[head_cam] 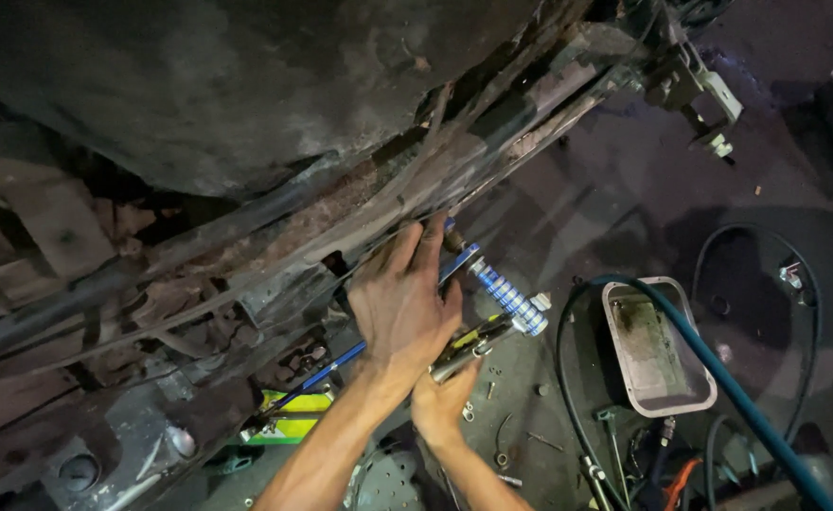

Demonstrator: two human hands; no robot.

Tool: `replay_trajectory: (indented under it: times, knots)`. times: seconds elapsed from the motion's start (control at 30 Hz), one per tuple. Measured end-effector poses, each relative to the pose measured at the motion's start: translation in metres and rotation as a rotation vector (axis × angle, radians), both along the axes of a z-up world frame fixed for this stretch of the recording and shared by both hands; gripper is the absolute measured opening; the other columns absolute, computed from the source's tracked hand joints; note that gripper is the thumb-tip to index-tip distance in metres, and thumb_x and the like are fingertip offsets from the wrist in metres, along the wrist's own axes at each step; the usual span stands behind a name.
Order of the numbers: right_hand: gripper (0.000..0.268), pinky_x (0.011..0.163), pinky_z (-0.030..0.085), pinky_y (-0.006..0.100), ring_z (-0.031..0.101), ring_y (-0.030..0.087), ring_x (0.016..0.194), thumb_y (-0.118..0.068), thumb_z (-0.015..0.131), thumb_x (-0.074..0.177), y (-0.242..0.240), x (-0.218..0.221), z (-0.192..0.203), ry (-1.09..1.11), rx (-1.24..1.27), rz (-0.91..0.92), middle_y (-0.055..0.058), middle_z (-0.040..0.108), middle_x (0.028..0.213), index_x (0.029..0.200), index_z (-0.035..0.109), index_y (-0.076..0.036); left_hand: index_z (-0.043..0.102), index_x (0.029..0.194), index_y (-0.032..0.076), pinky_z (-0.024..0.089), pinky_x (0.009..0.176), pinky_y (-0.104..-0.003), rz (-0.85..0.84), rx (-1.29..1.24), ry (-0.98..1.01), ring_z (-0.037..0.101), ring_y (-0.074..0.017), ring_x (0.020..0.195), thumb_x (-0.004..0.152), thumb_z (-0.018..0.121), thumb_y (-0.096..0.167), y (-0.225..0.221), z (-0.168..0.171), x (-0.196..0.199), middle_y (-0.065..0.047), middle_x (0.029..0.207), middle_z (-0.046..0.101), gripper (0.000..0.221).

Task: The person uses wrenches and a screwdriver to disassemble and work on various parts of a motorcycle chassis and engine area, handling metal components, fasteners, and tools.

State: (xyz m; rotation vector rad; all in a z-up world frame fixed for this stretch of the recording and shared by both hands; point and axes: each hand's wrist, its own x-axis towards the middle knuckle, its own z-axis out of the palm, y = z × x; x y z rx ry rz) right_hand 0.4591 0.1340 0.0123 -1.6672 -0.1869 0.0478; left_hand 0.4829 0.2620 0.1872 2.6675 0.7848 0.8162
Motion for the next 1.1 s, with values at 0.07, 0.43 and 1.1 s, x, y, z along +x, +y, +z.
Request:
replay_trajectory:
  times: [0.07,0.43,1.1]
  knots:
    - [0.048,0.084,0.064,0.040,0.076,0.023,0.092,-0.019,0.081,0.075,0.007,-0.012,0.024,0.187,0.014,-0.046,0.015,0.080,0.107,0.118,0.065,-0.006,0.061,0.157,0.018,0.063,0.071,-0.041,-0.006,-0.048,-0.002,0.077,-0.0291,0.104,0.082,0.088,0.040,0.000,-0.001,0.000,-0.006,0.142,0.075,0.083]
    - [0.087,0.111,0.059,0.044,0.073,0.026,0.127,-0.029,0.081,0.072,0.011,-0.031,0.087,0.391,-0.001,0.033,0.013,0.074,0.141,0.152,0.052,-0.011,0.055,0.162,0.024,0.059,0.055,-0.033,0.033,-0.060,0.135,0.079,-0.0232,0.091,0.090,0.081,0.050,-0.003,-0.003,0.005,-0.001,0.149,0.070,0.081]
    - [0.052,0.097,0.046,0.046,0.056,0.035,0.093,-0.017,0.087,0.074,-0.017,0.197,0.012,-0.861,0.072,0.095,0.016,0.054,0.101,0.107,0.051,0.003,0.079,0.135,0.017,0.064,0.074,-0.039,0.028,0.201,-0.210,0.078,-0.0274,0.091,0.058,0.087,0.033,0.002,0.000,0.010,-0.006,0.111,0.076,0.079]
